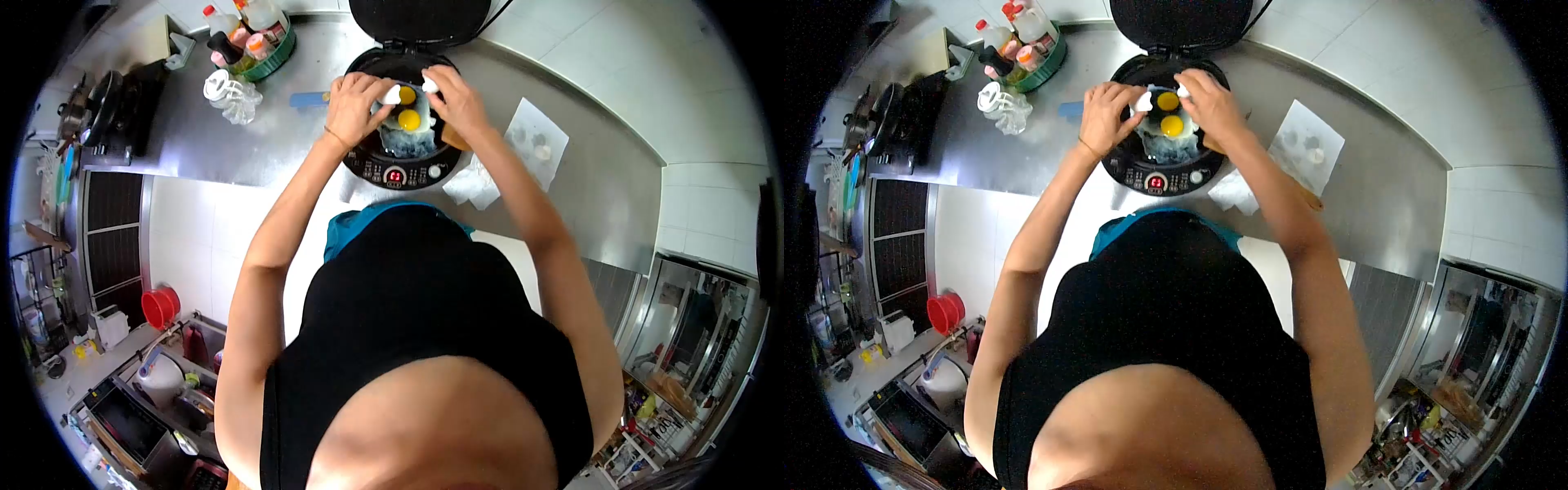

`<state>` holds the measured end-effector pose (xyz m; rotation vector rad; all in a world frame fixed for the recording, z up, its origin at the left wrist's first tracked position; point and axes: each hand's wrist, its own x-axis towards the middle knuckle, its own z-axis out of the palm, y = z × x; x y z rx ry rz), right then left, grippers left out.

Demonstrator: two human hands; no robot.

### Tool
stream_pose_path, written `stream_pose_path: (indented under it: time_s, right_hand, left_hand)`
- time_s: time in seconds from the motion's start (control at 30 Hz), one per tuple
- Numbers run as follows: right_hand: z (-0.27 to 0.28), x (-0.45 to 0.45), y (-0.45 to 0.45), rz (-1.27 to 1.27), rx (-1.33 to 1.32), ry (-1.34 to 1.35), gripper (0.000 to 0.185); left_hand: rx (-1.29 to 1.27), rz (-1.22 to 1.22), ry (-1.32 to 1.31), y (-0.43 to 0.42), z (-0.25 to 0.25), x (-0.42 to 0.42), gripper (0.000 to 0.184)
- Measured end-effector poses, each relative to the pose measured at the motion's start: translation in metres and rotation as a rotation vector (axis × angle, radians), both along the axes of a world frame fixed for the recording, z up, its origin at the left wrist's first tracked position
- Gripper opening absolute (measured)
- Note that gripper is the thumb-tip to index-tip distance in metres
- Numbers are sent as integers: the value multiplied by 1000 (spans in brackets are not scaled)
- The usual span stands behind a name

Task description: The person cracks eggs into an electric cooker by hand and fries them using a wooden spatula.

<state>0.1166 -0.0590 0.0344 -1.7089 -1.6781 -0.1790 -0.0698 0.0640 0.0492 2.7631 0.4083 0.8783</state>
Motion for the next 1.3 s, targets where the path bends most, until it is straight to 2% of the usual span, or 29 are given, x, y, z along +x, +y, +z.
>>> stream_pose_path:
  time_s: [0.03,0.1,0.17,0.23,0.27,0.3,0.33,0.37,0.4,0.43,0.5,0.63,0.7,0.73,0.83,0.87,0.97,1.07,1.3]
  right_hand:
    - [-9,-1,2,-39,-54,-25,38]
    - [-52,13,3,-39,-354,-99,39]
    - [-64,10,-5,-71,-369,10,40]
    - [-48,10,-2,-93,-301,108,44]
    - [-58,17,3,-25,-237,362,43]
    - [-71,22,4,36,-176,625,42]
    - [-55,18,3,110,-205,1002,40]
    - [-35,20,-1,76,-321,1129,39]
    - [-26,19,-2,100,-293,1284,41]
    - [-22,18,-3,121,-271,1447,43]
    - [-27,24,-6,227,-244,1531,42]
    - [-27,23,-7,335,-198,1677,42]
    - [-33,26,-2,213,-387,1281,42]
    - [-37,26,-1,152,-472,1081,42]
    - [-39,23,1,132,-362,1213,43]
    - [-41,24,1,154,-351,1255,43]
    - [-28,13,-1,199,-283,1334,43]
    - [-19,-3,-1,248,-180,1434,43]
    - [-29,-20,6,320,-106,1368,47]
  left_hand:
    - [23,29,4,3,-10,3,36]
    - [39,110,370,9,-38,5,39]
    - [-148,122,276,14,-58,4,38]
    - [-380,161,126,16,-62,4,37]
    - [-550,39,-121,27,-86,7,34]
    - [-1118,-97,-228,28,-90,6,34]
    - [-1329,-154,-289,25,-88,-1,35]
    - [-1516,-227,-363,33,-82,1,35]
    - [-1680,-192,-383,30,-70,-4,39]
    - [-1718,-221,-397,33,-70,-4,41]
    - [-1806,-268,-423,32,-74,-8,44]
    - [-1841,-305,-422,31,-70,-8,44]
    - [-1362,-295,-97,36,-81,-2,44]
    - [-877,-105,206,38,-79,-1,42]
    - [-848,-26,27,29,-72,2,44]
    - [-975,-86,-83,32,-85,5,41]
    - [-1203,-193,-238,22,-80,8,39]
    - [-1354,-261,-348,13,-75,12,40]
    - [-1350,-335,-338,-3,-58,20,42]
